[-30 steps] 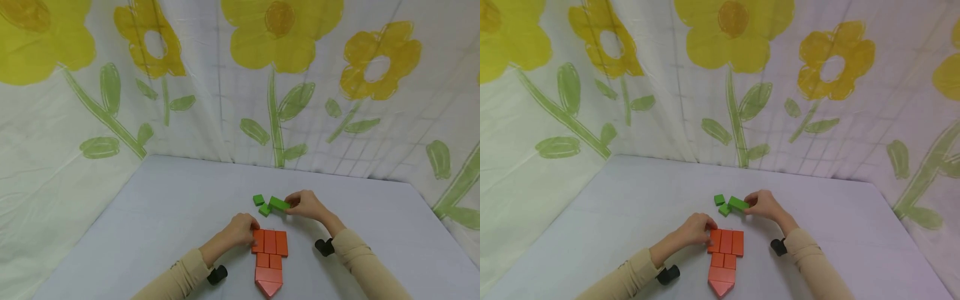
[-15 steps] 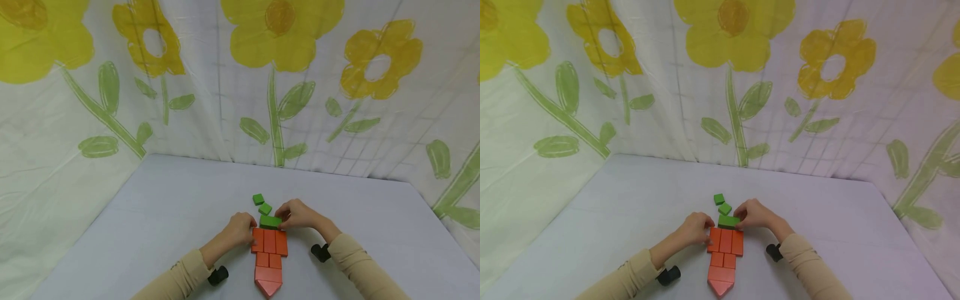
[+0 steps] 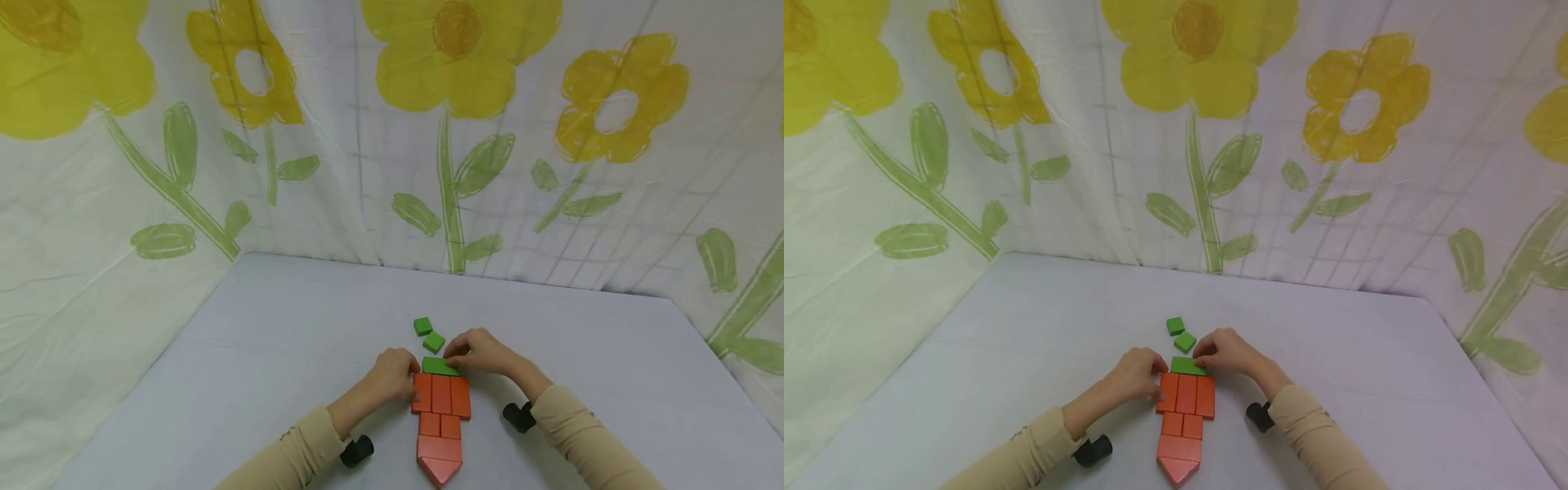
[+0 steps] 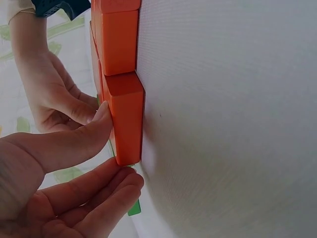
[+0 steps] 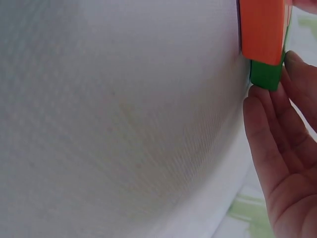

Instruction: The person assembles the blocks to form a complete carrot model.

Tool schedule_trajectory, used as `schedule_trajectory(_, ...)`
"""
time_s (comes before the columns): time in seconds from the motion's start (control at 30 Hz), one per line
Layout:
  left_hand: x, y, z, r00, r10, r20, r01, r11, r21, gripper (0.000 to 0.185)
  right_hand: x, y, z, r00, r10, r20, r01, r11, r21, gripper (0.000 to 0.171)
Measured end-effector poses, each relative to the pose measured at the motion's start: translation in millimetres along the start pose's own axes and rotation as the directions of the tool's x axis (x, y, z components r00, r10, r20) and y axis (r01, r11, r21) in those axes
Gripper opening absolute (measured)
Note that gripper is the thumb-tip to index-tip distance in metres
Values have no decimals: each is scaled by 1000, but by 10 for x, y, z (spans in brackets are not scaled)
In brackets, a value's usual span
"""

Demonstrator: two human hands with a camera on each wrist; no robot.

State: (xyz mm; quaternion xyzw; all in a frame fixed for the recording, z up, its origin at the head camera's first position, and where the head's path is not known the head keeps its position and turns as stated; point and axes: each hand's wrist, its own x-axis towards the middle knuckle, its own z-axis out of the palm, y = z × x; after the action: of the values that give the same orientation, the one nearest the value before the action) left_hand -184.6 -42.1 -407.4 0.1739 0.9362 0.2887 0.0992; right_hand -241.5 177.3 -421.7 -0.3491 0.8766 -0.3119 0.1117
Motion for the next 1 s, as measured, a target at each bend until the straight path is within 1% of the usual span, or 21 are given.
schedule_trajectory(0.1,-5,1,-5,1000,11,-7,-11,1000,9,37,6,-24,5,1000,3,-7,-3,1000,9,12)
schedule_trajectory(0.2,-4,1,-8,1000,9,-1,-9,1000,4,36,11,-21,4,1000,2,-17,-2,1000,2,11)
schedule_trajectory(0.27,0,-3,-6,1000,12,1,-12,1000,11,36,20,-9,7,999,6,-50,-7,1000,-14,10)
schedule_trajectory(0.33,5,-8,-1,1000,18,1,-18,1000,19,36,36,-2,8,994,13,-106,-17,999,-32,9)
schedule_trajectory(0.43,7,-14,3,1000,15,0,-15,1000,20,36,87,-9,18,977,78,-198,-88,995,-45,10)
schedule_trajectory(0.5,5,-17,4,1000,13,0,-13,1000,17,36,128,-35,29,962,141,-235,-153,988,-35,14)
schedule_trajectory(0.6,6,-15,-1,1000,15,0,-15,1000,19,36,202,-83,53,941,226,-252,-243,969,-39,26)
schedule_trajectory(0.7,6,-8,-2,1000,12,4,-12,1000,17,36,260,-116,80,934,267,-239,-288,956,-55,33)
schedule_trajectory(0.8,9,-3,1,1000,-4,12,4,1000,2,36,297,-126,96,940,259,-222,-279,958,-66,32)
schedule_trajectory(0.9,10,-4,3,1000,-17,16,17,1000,-8,36,323,-121,93,957,206,-203,-223,973,-61,30)
schedule_trajectory(1.0,10,-6,1,1000,-20,19,21,1000,-8,36,357,-111,80,977,143,-160,-152,987,-47,29)
